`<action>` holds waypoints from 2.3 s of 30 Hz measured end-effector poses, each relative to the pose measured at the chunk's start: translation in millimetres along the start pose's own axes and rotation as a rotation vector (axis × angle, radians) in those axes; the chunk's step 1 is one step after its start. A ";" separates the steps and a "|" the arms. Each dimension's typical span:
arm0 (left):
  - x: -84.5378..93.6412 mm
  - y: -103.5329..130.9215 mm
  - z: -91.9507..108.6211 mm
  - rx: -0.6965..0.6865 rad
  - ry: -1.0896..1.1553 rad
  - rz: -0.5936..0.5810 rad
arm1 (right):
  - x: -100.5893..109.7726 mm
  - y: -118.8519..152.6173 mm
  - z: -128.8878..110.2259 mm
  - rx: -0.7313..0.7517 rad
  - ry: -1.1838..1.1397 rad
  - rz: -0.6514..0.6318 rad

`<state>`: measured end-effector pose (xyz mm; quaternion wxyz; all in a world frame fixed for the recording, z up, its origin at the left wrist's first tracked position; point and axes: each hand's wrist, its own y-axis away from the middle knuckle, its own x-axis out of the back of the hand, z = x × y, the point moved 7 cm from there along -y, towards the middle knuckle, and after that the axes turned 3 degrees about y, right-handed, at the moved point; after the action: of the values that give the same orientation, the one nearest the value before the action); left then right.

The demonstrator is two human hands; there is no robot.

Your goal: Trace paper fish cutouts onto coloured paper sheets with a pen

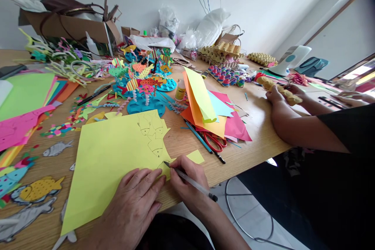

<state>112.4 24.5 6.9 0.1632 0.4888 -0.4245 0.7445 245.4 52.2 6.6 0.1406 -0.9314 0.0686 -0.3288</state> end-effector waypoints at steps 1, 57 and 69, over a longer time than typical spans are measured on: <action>0.2 -0.1 0.5 -0.014 -0.006 -0.003 | 0.2 0.0 -0.6 0.001 -0.004 -0.004; 6.4 -22.0 1.7 0.012 0.009 -0.015 | 2.5 -6.6 5.6 -0.119 -0.046 -0.045; -3.2 -14.3 0.5 0.076 0.018 0.012 | 0.8 -5.5 6.1 -0.098 0.022 -0.029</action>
<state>123.5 33.0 10.9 0.1437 0.4856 -0.3972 0.7654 250.0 58.6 4.2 0.0892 -0.9343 0.0728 -0.3374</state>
